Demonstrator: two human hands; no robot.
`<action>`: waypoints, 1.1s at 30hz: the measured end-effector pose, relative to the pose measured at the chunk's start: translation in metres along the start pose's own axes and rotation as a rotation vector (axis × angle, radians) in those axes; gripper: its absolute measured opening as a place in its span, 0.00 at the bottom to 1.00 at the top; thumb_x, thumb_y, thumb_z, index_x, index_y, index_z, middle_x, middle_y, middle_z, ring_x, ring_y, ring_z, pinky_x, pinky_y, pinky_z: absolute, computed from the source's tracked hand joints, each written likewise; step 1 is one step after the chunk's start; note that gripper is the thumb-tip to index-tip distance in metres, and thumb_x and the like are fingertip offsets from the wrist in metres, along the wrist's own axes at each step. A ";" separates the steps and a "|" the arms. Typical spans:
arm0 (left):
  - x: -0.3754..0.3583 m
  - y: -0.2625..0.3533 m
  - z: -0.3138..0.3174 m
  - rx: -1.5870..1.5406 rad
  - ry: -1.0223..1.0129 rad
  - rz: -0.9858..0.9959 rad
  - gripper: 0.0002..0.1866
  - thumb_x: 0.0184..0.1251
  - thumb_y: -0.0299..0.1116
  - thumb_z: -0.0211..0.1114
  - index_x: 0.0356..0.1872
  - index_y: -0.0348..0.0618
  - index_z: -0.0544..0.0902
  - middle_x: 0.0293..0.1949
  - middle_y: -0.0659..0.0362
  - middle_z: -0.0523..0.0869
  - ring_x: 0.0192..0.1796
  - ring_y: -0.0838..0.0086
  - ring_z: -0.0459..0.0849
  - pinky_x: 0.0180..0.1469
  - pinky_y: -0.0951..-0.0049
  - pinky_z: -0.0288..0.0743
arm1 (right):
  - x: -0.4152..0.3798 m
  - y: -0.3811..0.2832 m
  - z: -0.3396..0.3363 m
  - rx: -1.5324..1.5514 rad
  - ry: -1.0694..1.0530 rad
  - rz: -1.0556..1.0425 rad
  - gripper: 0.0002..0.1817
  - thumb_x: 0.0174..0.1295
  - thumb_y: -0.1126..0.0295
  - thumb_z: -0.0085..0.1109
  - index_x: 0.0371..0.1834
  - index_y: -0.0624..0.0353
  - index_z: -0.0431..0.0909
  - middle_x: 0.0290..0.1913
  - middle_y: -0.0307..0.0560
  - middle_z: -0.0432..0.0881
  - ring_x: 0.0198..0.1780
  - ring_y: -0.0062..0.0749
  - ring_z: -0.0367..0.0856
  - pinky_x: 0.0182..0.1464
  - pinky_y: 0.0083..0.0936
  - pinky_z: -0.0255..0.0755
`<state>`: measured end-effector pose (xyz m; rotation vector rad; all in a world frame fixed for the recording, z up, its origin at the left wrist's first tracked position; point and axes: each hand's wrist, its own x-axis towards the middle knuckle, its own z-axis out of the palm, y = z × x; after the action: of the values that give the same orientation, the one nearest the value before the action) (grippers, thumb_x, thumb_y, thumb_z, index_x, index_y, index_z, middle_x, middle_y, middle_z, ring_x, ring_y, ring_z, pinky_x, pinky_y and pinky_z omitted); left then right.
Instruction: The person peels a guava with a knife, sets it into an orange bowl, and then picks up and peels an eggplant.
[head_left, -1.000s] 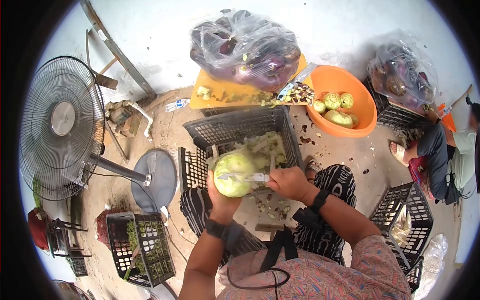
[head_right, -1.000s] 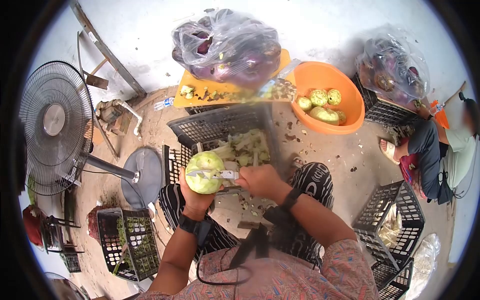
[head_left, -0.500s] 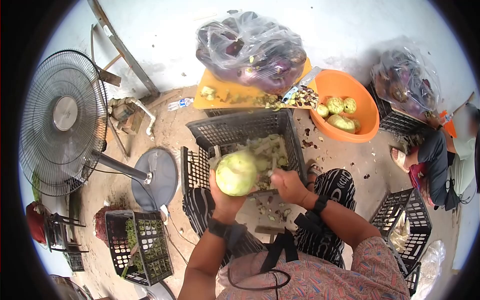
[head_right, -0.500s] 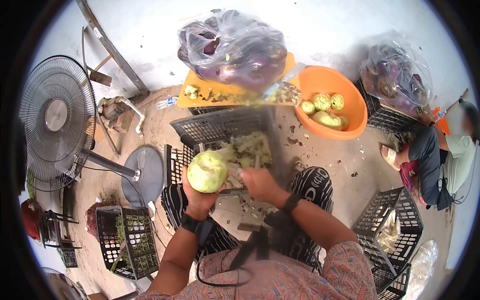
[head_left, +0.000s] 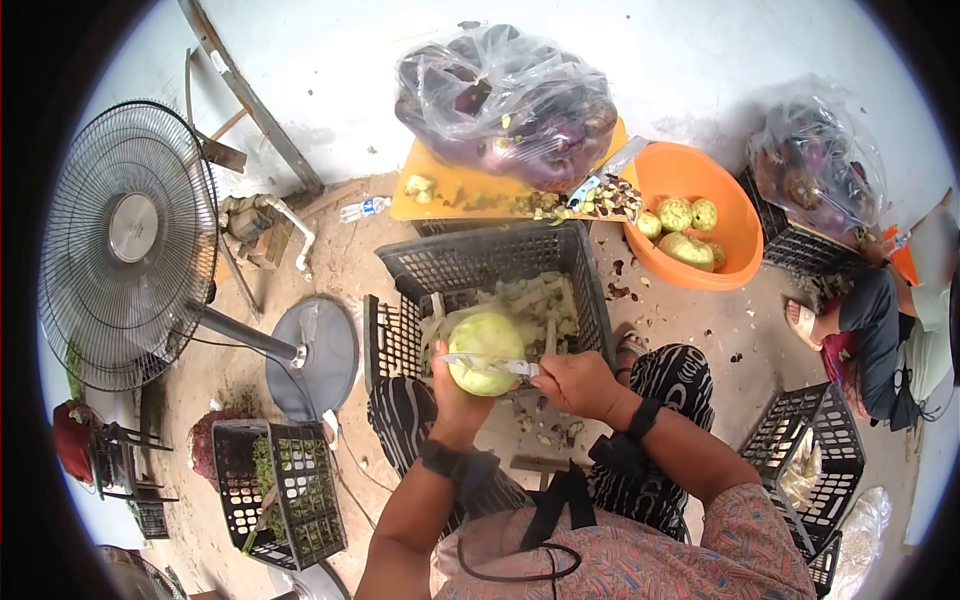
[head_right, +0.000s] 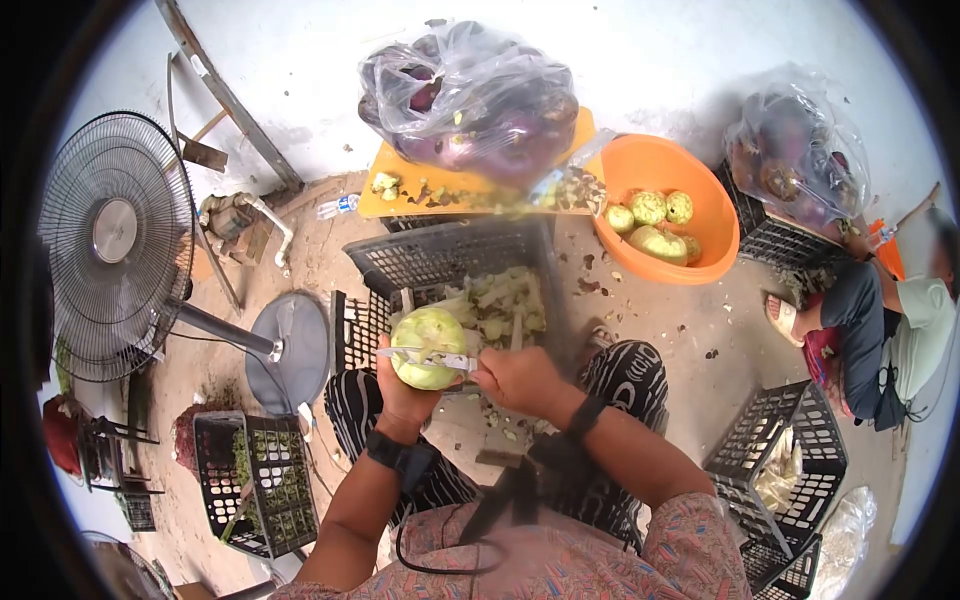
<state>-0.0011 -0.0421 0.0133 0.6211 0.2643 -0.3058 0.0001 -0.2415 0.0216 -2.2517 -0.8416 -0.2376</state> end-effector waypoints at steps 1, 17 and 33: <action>0.000 0.000 -0.001 0.001 0.002 0.001 0.38 0.66 0.67 0.33 0.61 0.48 0.71 0.54 0.53 0.78 0.53 0.56 0.78 0.45 0.52 0.74 | 0.000 0.000 -0.001 -0.009 -0.005 -0.010 0.13 0.63 0.58 0.54 0.27 0.54 0.70 0.21 0.47 0.77 0.22 0.47 0.77 0.24 0.38 0.70; 0.005 -0.003 -0.004 0.077 -0.109 -0.022 0.39 0.67 0.66 0.30 0.63 0.46 0.68 0.56 0.52 0.78 0.51 0.53 0.80 0.39 0.56 0.79 | 0.004 0.010 -0.003 -0.171 0.032 0.179 0.15 0.65 0.55 0.50 0.29 0.55 0.74 0.22 0.50 0.78 0.25 0.49 0.79 0.28 0.40 0.71; 0.005 -0.002 0.002 -0.002 0.103 -0.023 0.32 0.72 0.58 0.32 0.65 0.48 0.66 0.60 0.53 0.74 0.61 0.59 0.74 0.59 0.52 0.68 | 0.000 0.021 0.013 -0.032 -0.130 0.292 0.12 0.67 0.61 0.44 0.37 0.59 0.70 0.26 0.61 0.79 0.30 0.62 0.77 0.33 0.50 0.69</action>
<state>0.0032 -0.0461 0.0117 0.6334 0.3703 -0.2960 0.0122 -0.2439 -0.0001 -2.4053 -0.5663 0.0321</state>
